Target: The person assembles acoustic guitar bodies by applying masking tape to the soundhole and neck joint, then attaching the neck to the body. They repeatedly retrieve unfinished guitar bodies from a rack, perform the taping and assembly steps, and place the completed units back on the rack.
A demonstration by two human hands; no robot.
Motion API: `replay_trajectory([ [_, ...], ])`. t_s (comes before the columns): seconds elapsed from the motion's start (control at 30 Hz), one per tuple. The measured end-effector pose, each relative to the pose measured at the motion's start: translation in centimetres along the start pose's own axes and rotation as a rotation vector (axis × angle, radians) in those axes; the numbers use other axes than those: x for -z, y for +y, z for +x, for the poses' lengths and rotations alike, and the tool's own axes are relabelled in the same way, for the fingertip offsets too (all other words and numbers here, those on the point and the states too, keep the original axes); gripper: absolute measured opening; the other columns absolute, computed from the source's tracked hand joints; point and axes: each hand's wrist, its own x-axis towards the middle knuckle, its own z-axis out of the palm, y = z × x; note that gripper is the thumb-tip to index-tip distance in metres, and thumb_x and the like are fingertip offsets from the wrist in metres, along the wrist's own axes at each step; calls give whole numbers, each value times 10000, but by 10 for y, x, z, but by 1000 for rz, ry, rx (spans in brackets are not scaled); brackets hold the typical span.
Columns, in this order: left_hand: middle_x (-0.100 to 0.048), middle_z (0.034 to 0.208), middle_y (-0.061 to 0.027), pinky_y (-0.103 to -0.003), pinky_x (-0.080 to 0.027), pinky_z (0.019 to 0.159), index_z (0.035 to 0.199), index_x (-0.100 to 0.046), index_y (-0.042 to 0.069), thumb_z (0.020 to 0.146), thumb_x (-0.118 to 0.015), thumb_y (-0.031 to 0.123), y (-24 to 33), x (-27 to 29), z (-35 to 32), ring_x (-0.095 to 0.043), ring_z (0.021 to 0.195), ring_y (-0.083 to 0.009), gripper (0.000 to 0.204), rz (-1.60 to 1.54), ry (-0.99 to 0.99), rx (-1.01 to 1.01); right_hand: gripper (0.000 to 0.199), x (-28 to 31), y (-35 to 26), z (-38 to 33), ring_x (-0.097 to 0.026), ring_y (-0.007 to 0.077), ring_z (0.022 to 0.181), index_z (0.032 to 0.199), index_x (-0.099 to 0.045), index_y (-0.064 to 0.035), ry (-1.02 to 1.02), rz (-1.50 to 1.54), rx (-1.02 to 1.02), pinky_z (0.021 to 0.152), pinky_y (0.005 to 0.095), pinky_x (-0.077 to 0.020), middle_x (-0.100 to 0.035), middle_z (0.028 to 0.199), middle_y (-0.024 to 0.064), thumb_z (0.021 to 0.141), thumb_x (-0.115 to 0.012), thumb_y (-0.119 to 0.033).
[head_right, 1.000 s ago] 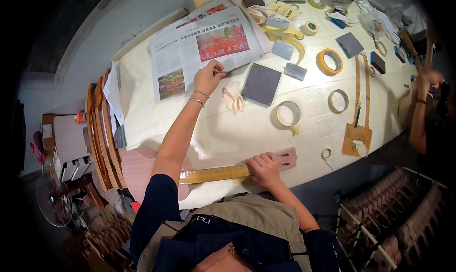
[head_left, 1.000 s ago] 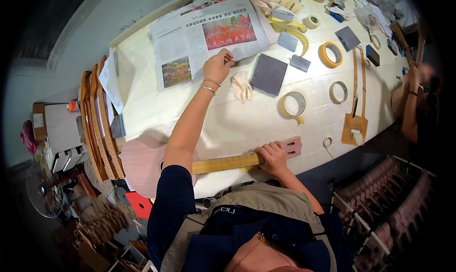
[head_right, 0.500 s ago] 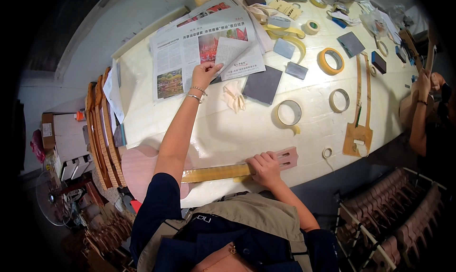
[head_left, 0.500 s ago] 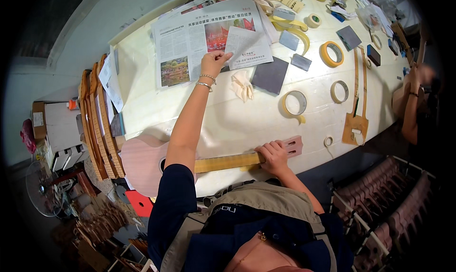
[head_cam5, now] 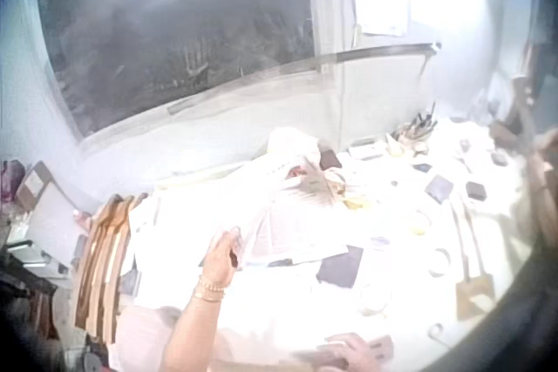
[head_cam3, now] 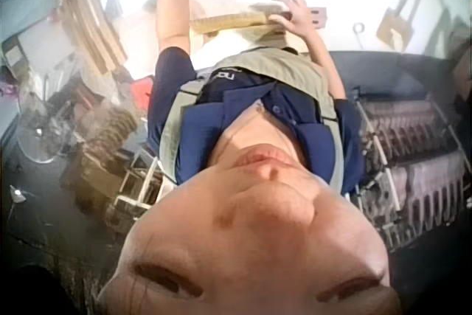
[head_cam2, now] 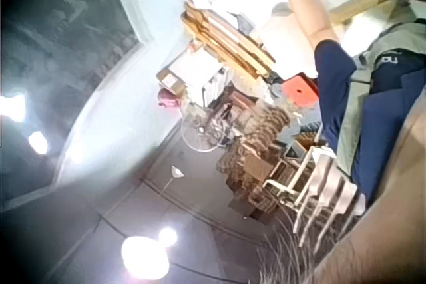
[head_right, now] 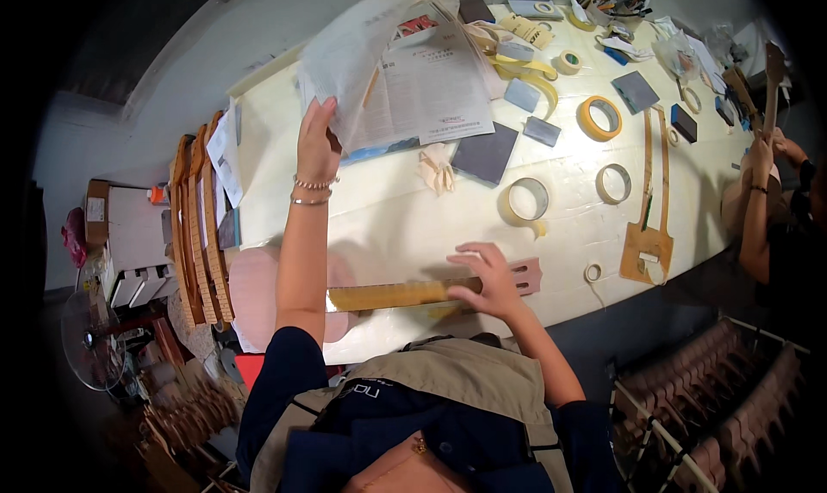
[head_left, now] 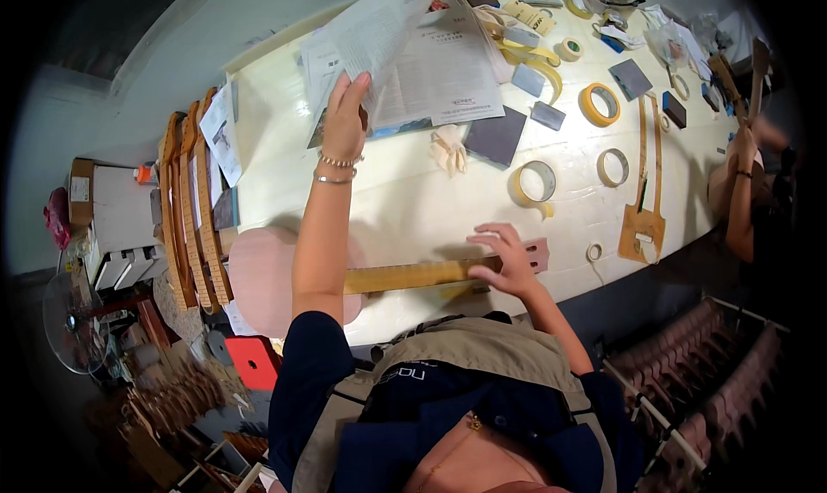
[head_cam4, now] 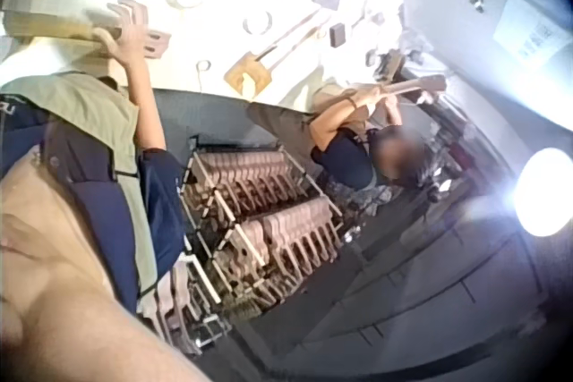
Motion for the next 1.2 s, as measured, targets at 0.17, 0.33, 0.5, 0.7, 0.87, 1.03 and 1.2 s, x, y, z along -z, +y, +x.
replay_trajectory([
  [0.17, -555, 704, 69, -167, -315, 469, 979, -617, 75, 912, -566, 301, 37, -27, -122, -428, 551, 10, 240, -33, -127, 231, 762, 10, -40, 71, -428, 341, 1162, 1276, -482, -144, 458, -356, 216, 964, 449, -365, -411, 1305, 151, 585, -801, -120],
  [0.33, -610, 872, 0, -233, -431, 677, 1082, -605, 11, 860, -647, 202, 27, -18, -199, -532, 768, -76, 296, -45, -269, 190, 666, 15, -61, 104, -359, 320, 1247, 1194, -569, -247, 457, -478, 577, 1051, 479, -290, -379, 1362, 103, 574, -797, -167],
  [0.5, -543, 1141, -52, -237, -432, 760, 1221, -489, -29, 829, -629, 135, 37, -27, -260, -500, 968, -93, 447, -302, -84, 214, 505, -2, -80, 95, -316, 249, 1300, 1048, -651, -300, 188, -450, 695, 1107, 486, -161, -419, 1369, 19, 577, -752, -146],
  [0.7, -484, 1226, -124, -320, -368, 921, 1161, -553, -11, 815, -625, 189, 26, -4, -303, -468, 1084, -221, 406, 151, 65, 35, 144, -26, -90, 71, -508, 233, 1161, 798, -593, -143, 268, -393, 569, 1075, 448, -251, -512, 1296, 27, 690, -685, -122],
  [0.87, -310, 1398, -199, -446, -290, 1031, 967, -632, -26, 750, -683, 104, 18, -9, -297, -361, 1259, -353, 258, 628, 274, -361, 206, -71, -83, 26, -533, 207, 1107, 1042, -540, -83, -121, 1432, -399, 879, 347, -478, -536, 1235, 105, 885, -574, -213],
  [1.03, -286, 1439, -181, -374, -446, 919, 1222, -395, -8, 685, -633, -66, 23, -33, -295, -489, 1188, -297, 590, -168, 156, -198, 380, -79, -78, 5, -575, 242, 1060, 1211, -511, -62, -639, 1989, -953, 900, 361, -484, -562, 1191, 110, 914, -516, -300],
  [1.2, -610, 1126, -128, -280, -460, 855, 1341, -414, 43, 685, -603, -38, 30, 7, -306, -587, 977, -156, 688, 550, -47, -176, 395, -72, -89, 7, -586, 181, 935, 1167, -530, -45, -549, 1231, -689, 831, 296, -473, -597, 1065, 67, 811, -668, -146],
])
